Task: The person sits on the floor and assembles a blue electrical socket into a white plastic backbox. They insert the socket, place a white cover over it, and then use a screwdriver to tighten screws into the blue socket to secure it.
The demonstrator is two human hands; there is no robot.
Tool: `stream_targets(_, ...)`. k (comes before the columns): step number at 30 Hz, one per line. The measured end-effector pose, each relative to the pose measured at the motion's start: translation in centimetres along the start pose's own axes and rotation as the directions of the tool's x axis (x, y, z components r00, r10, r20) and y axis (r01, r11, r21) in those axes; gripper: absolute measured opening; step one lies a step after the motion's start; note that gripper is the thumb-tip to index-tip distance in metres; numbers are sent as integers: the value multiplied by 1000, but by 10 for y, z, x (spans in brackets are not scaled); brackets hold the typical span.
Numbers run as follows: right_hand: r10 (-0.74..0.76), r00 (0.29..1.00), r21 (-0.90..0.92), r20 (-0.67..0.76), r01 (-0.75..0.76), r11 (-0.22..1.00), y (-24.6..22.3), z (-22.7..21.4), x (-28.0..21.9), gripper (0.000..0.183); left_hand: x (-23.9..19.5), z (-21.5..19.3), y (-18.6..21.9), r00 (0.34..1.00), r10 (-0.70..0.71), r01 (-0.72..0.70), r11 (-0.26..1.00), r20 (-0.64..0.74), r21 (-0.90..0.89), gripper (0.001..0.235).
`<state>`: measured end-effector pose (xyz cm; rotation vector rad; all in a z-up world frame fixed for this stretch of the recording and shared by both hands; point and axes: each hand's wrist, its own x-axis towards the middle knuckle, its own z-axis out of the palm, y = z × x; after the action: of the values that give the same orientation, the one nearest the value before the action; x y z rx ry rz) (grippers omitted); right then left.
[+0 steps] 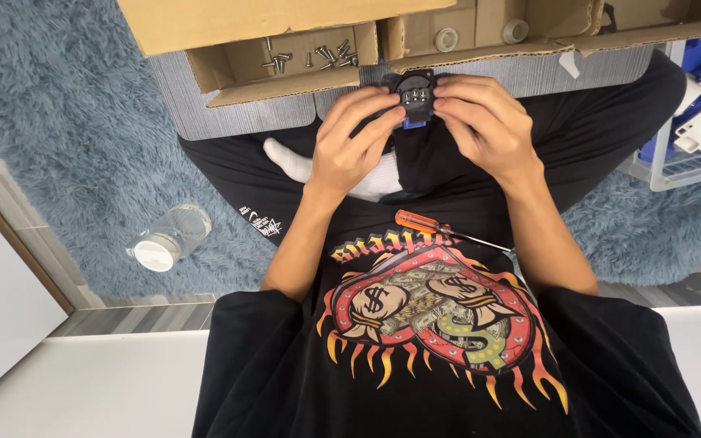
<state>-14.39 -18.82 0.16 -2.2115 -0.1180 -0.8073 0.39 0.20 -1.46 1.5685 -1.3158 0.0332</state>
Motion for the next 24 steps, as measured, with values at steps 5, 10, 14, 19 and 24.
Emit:
stream_targets(5,-5,999,-17,40,6,1000,-1,-3,4,5,3,-1,1,1000,-1,1,1000,17,-21,14)
stream_targets(10,2,998,41,64,-5,999,-1,-3,5,6,6,-2,-2,999,6,-2,995,38,-100,14)
stream_targets(14,34,994,7,106,-35,999,-2,-5,3,8,11,-5,-1,998,10,-1,989,58,-149,12)
stream_targets(19,37,990,1,139,-38,999,-2,-7,2,6,13,-8,0,997,3,9,987,73,-161,7)
stream_targets(24,44,981,-57,188,-34,998,-4,-12,-2,9,11,-9,-3,996,11,4,985,89,-174,5)
